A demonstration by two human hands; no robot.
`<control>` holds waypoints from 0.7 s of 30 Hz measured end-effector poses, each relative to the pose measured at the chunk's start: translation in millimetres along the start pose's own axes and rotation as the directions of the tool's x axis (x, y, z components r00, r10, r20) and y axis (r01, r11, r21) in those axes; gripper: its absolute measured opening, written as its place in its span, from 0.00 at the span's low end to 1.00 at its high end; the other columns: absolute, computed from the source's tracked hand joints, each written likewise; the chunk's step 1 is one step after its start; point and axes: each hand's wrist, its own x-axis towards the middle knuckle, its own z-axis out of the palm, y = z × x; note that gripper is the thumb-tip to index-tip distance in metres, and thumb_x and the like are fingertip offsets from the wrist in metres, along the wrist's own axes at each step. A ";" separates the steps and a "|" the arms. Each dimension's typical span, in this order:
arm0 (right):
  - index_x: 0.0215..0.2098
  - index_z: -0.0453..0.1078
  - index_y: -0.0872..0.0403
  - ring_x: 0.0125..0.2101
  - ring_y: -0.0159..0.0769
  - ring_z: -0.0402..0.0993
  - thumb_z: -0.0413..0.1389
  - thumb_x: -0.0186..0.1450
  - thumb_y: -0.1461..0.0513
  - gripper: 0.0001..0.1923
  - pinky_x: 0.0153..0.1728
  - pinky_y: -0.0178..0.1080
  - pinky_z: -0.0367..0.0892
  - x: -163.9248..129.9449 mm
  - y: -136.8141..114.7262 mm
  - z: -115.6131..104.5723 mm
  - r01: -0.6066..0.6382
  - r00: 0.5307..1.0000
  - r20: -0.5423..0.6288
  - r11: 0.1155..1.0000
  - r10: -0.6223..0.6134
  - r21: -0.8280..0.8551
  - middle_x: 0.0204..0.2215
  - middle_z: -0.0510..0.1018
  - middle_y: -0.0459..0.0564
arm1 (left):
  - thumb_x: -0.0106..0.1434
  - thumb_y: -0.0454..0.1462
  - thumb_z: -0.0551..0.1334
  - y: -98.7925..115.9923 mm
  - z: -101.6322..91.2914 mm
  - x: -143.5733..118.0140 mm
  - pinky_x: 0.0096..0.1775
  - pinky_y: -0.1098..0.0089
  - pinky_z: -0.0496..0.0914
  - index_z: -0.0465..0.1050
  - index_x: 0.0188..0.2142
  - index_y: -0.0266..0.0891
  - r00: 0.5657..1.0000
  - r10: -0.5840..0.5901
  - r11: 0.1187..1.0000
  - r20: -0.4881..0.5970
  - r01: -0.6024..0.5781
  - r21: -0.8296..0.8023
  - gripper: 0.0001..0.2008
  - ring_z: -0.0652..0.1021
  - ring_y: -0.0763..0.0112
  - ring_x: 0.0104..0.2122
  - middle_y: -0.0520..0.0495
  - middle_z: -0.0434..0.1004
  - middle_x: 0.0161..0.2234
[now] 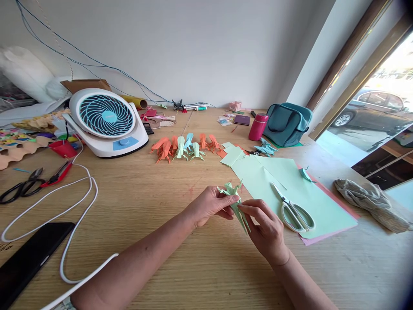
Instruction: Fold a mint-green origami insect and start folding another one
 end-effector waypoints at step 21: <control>0.46 0.67 0.52 0.36 0.37 0.73 0.52 0.65 0.75 0.16 0.37 0.40 0.69 -1.3 3.8 -0.8 0.040 0.999 0.029 0.995 -0.038 -0.092 0.36 0.75 0.52 | 0.52 0.45 0.73 -6.3 2.9 0.5 0.26 0.76 0.75 0.76 0.30 0.32 0.997 0.021 0.995 -0.070 -0.015 0.094 0.17 0.73 0.79 0.20 0.53 0.72 0.19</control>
